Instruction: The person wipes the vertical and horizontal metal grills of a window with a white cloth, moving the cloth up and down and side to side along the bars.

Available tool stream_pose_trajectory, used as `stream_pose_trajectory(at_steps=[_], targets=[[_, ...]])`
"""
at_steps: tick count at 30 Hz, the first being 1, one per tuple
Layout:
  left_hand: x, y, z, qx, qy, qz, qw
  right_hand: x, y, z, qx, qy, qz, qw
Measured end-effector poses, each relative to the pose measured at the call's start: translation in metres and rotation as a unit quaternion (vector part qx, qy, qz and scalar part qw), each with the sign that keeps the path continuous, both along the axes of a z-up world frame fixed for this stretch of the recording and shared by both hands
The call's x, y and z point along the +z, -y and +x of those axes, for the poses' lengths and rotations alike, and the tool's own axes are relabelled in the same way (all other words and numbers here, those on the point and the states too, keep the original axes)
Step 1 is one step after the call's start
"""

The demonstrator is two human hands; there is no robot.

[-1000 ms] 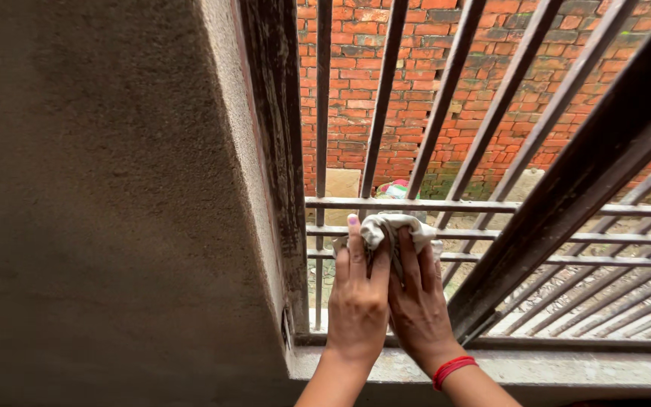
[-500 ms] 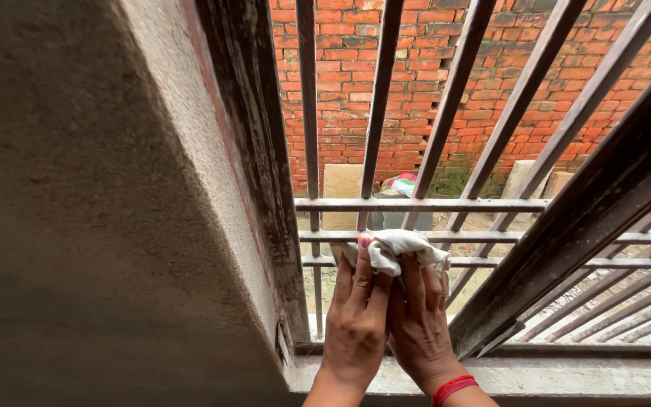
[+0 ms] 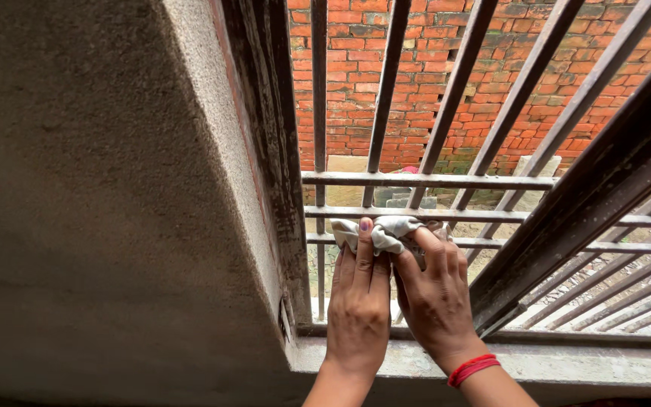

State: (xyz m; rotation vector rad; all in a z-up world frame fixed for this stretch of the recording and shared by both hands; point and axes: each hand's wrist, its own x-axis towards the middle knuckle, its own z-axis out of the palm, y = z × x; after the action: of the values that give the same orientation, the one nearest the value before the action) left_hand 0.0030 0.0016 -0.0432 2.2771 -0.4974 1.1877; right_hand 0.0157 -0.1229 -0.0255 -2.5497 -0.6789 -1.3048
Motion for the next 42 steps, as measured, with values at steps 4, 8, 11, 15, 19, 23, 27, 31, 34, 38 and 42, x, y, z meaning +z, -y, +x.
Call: stream_pose_trajectory(at_steps=[4,8,11,15,19,23,27,31,34,38,42], targets=[[-0.006,0.007,-0.011,0.008,-0.026,-0.010,1.000,0.004,0.006,-0.009,0.004,-0.009,-0.011,1.000],[-0.012,0.019,-0.015,0.028,-0.011,0.003,1.000,0.007,0.016,-0.017,0.001,-0.013,-0.019,1.000],[-0.018,0.026,-0.019,0.015,-0.030,0.017,0.999,0.007,0.026,-0.025,0.002,-0.003,-0.019,1.000],[-0.019,0.045,-0.017,0.014,0.012,0.029,0.999,0.007,0.046,-0.031,-0.010,-0.002,-0.021,1.000],[-0.009,0.061,-0.021,-0.039,0.012,0.035,0.999,0.006,0.062,-0.039,-0.080,-0.037,0.012,0.996],[0.009,0.075,-0.023,-0.061,0.013,0.062,0.996,0.011,0.074,-0.047,-0.088,0.000,0.043,0.995],[0.027,0.075,-0.024,-0.042,0.036,0.062,0.997,0.016,0.082,-0.051,-0.052,0.051,0.031,0.997],[0.033,0.072,-0.021,-0.019,0.052,0.089,0.995,0.010,0.081,-0.046,-0.110,-0.039,0.045,0.992],[0.028,0.071,-0.017,-0.013,0.053,0.111,0.992,0.004,0.081,-0.041,-0.114,-0.029,0.033,0.993],[0.018,0.065,-0.012,-0.026,-0.020,0.148,0.988,-0.009,0.077,-0.036,-0.100,-0.049,0.022,0.994],[0.014,0.065,-0.011,0.000,0.038,0.115,0.993,-0.016,0.072,-0.031,-0.118,-0.045,0.033,0.991]])
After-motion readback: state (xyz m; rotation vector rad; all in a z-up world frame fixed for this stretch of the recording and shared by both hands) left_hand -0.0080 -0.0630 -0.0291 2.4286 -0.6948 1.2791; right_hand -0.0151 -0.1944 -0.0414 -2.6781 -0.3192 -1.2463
